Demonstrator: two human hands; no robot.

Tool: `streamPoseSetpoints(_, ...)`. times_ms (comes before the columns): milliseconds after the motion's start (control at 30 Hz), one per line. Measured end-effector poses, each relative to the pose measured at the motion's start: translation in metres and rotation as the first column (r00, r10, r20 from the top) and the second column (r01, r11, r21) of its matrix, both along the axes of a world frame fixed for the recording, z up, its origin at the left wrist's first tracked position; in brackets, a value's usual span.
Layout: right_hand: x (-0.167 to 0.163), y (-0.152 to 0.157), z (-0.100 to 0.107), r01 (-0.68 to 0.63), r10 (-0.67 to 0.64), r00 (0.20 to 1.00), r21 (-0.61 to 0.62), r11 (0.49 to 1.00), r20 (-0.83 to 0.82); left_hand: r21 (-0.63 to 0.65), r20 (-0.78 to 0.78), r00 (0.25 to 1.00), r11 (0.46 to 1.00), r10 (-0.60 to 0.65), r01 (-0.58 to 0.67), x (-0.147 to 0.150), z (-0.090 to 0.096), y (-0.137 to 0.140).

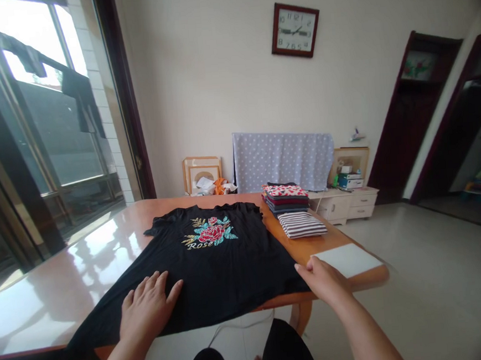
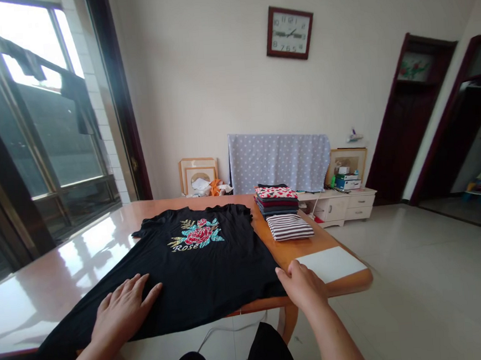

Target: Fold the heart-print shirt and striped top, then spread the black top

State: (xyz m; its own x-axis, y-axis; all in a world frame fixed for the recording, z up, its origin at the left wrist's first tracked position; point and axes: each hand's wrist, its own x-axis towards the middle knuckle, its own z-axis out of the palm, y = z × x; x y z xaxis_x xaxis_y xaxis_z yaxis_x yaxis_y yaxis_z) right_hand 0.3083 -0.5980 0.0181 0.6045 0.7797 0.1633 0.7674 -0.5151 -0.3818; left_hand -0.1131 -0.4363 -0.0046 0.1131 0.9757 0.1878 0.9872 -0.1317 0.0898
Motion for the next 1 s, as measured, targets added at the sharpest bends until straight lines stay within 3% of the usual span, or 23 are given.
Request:
streamPoseSetpoints(67,0.002,0.002,-0.01,-0.072,0.072,0.997,-0.003,0.997,-0.011,-0.003,-0.013,1.0,1.0,-0.013,0.013,-0.001,-0.001,0.001)
streamPoseSetpoints(167,0.002,0.008,-0.018,-0.171,0.18,0.98,0.107,0.979,-0.087,0.008,-0.011,1.0,1.0,-0.019,0.019,-0.004,-0.001,0.002)
streamPoseSetpoints(267,0.009,0.011,-0.019,-0.12,0.158,0.97,0.202,0.972,-0.184,0.005,-0.034,0.997,0.998,-0.063,0.063,-0.008,-0.001,0.001)
streamPoseSetpoints(467,0.024,0.001,-0.022,-0.063,0.08,0.984,0.113,0.992,-0.157,-0.073,-0.169,0.979,0.992,-0.118,0.106,-0.014,0.002,-0.002)
streamPoseSetpoints(700,0.023,0.0,-0.009,-0.085,0.091,0.991,0.058,0.995,-0.102,-0.035,0.061,0.996,0.997,-0.068,0.07,-0.014,0.006,0.001)
streamPoseSetpoints(900,0.001,0.024,-0.001,-0.272,0.285,0.958,0.218,0.937,-0.029,-0.038,0.052,0.999,0.999,-0.01,0.012,-0.017,0.008,0.018)
streamPoseSetpoints(1000,-0.011,0.035,-0.01,-0.345,0.351,0.936,0.196,0.918,0.005,-0.027,0.043,0.999,0.999,-0.017,0.018,-0.021,0.006,0.025)
